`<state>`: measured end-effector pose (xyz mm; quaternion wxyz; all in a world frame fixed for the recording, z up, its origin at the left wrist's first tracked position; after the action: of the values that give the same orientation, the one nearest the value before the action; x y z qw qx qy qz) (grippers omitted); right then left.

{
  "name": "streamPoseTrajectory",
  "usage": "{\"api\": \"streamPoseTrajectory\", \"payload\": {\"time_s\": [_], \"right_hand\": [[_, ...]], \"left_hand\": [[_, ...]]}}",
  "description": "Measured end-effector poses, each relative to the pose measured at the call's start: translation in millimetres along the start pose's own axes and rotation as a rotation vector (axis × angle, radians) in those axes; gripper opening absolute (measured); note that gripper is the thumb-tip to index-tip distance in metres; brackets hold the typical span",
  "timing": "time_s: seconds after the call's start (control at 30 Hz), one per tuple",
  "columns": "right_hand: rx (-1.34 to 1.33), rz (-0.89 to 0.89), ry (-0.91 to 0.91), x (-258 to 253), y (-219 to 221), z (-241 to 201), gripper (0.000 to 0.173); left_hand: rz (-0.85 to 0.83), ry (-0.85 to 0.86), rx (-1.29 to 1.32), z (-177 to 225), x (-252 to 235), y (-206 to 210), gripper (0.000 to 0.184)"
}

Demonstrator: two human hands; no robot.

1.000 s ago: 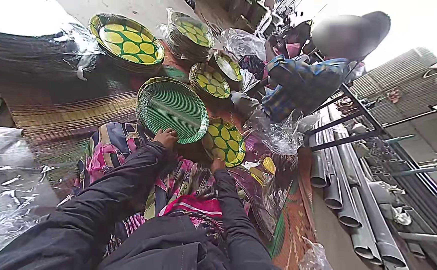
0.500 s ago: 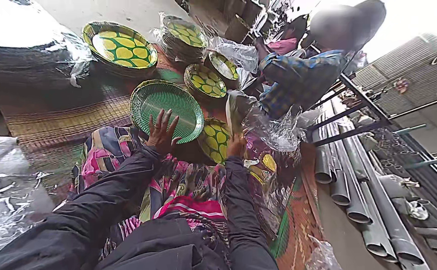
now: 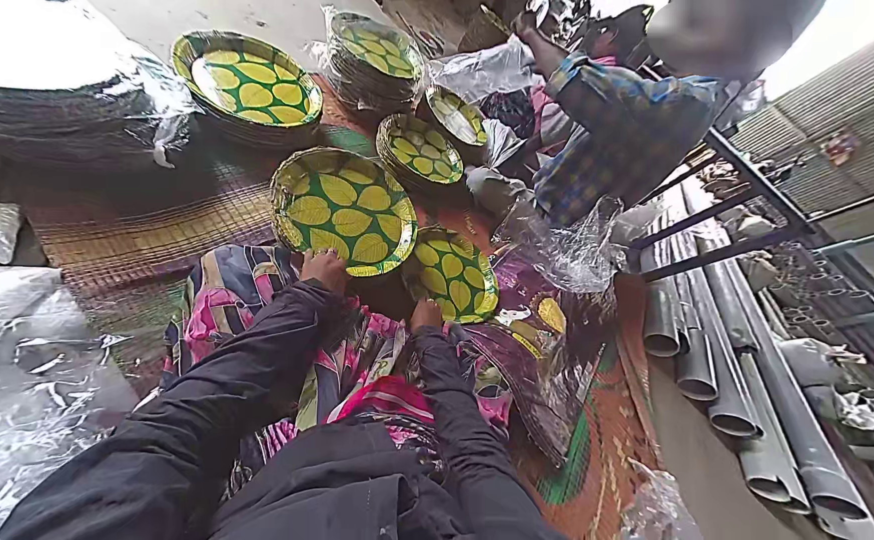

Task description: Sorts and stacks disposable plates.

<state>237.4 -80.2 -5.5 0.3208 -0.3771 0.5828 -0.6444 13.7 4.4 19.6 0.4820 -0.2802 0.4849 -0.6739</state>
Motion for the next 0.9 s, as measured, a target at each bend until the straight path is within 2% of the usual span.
{"api": "streamPoseTrajectory", "payload": {"time_s": [0.2, 0.27, 0.33, 0.4, 0.47, 0.57, 0.6, 0.63, 0.7, 0.77, 0.83, 0.9], "right_hand": [[-0.023, 0.011, -0.079, -20, -8, 27, 0.037], [-0.166, 0.022, -0.082, -31, -21, 43, 0.033], [-0.408, 0.143, -0.055, -42, -42, 65, 0.035], [-0.497, 0.253, 0.001, -51, -72, 79, 0.037], [-0.474, 0.267, -0.051, -61, -86, 83, 0.041], [-0.257, 0.018, -0.150, -59, -68, 61, 0.064], [-0.165, -0.065, -0.158, -50, -51, 50, 0.064], [-0.064, -0.127, -0.138, -37, -34, 39, 0.056], [0.110, -0.099, -0.059, -10, -7, 20, 0.033], [0.156, -0.021, 0.018, -5, -3, 14, 0.029], [0.050, -0.008, 0.061, -13, -14, 23, 0.029], [-0.007, -0.013, 0.001, -32, -37, 44, 0.030]], "left_hand": [[0.034, 0.038, 0.085, -1, 2, -7, 0.043], [0.057, 0.040, 0.131, -6, 1, -4, 0.042], [0.079, 0.043, 0.180, -9, -2, -2, 0.039], [0.098, 0.058, 0.214, -10, -4, 1, 0.036], [0.094, 0.076, 0.214, -10, -4, 4, 0.036], [0.075, 0.068, 0.197, -8, -4, 1, 0.036], [0.071, 0.059, 0.195, -7, -4, 0, 0.035], [0.069, 0.050, 0.195, -7, -3, 0, 0.034], [0.076, 0.056, 0.205, -9, -3, 2, 0.032], [0.081, 0.075, 0.208, -12, -6, 5, 0.029], [0.059, 0.083, 0.202, -14, -5, 6, 0.028], [0.052, 0.082, 0.208, -14, -9, 5, 0.028]]}}
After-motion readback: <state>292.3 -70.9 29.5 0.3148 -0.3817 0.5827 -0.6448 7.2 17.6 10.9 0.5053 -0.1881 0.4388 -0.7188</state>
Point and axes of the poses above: each hand's wrist, its own x-axis away from the middle knuckle, its own y-axis out of the palm, z = x × y, the point moved 2 cm from there along -x, towards the middle knuckle, and after that the axes turned 10 degrees about z, right-handed, at the moved point
